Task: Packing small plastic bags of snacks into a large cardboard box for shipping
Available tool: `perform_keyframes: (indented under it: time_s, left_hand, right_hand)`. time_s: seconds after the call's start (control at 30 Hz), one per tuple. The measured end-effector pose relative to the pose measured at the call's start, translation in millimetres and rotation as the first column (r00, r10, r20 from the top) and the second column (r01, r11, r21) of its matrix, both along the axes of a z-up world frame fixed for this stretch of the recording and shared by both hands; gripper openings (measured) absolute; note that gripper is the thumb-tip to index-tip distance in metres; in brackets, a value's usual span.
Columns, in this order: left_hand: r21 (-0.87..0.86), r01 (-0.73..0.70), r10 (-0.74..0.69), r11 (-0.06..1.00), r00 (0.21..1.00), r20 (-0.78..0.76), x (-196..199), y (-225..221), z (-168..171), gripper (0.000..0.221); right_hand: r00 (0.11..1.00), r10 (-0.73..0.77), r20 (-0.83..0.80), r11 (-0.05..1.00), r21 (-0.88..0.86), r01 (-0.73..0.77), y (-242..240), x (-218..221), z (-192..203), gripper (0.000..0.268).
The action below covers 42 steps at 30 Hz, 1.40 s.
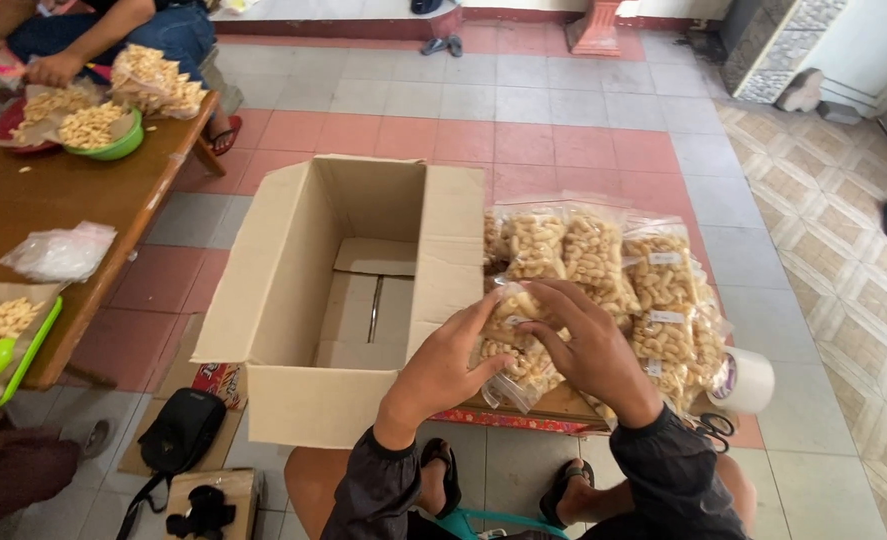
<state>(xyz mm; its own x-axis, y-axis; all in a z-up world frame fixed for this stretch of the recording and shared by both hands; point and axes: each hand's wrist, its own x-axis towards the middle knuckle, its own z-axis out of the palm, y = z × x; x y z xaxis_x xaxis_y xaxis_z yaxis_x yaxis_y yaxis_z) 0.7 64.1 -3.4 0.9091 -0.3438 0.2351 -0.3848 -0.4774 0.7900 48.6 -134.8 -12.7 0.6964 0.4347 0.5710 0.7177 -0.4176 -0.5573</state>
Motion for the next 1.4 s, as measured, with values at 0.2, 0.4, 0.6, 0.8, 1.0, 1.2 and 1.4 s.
perform_keyframes:
  time_s: [0.2, 0.4, 0.6, 0.8, 1.0, 1.2, 1.4]
  left_hand:
    - [0.193, -0.242, 0.226, 0.951, 0.969, 0.100, -22.3, 53.0, -11.2, 0.051]
    - [0.310, -0.702, 0.584, 0.641, 0.709, 0.396, -41.9, 126.1, -47.8, 0.040]
    - [0.238, -0.772, 0.578, 0.590, 0.609, 0.543, -54.5, 144.0, -94.8, 0.032]
    - [0.026, -0.786, 0.608, 0.618, 0.499, 0.617, -77.4, 130.3, -95.5, 0.029]
    - [-0.007, -0.789, 0.605, 0.614, 0.465, 0.646, -89.9, 133.6, -104.5, 0.036]
    - [-0.043, -0.814, 0.670, 0.580, 0.446, 0.594, -96.0, 137.1, -151.9, 0.034]
    - [-0.136, -0.827, 0.706, 0.546, 0.366, 0.607, -84.1, 130.6, -137.2, 0.036]
  right_hand:
    - [0.988, -0.038, 0.152, 0.995, -0.090, 0.052, 5.1, 19.2, -13.5, 0.037]
    - [0.960, 0.050, 0.275, 0.976, -0.219, 0.012, 34.4, 23.8, 19.2, 0.037]
    - [0.910, 0.262, 0.320, 0.900, -0.421, -0.111, 78.7, 28.6, 45.9, 0.046]
    - [0.916, 0.365, 0.168, 0.840, -0.484, -0.246, 133.5, 37.2, 47.8, 0.047]
    - [0.869, 0.492, 0.056, 0.733, -0.565, -0.379, 190.6, 52.9, 38.4, 0.045]
    - [0.842, 0.520, -0.141, 0.605, -0.635, -0.480, 246.2, 55.6, 2.8, 0.032]
    - [0.844, 0.376, -0.381, 0.169, -0.868, -0.467, 299.1, 47.9, -29.7, 0.043]
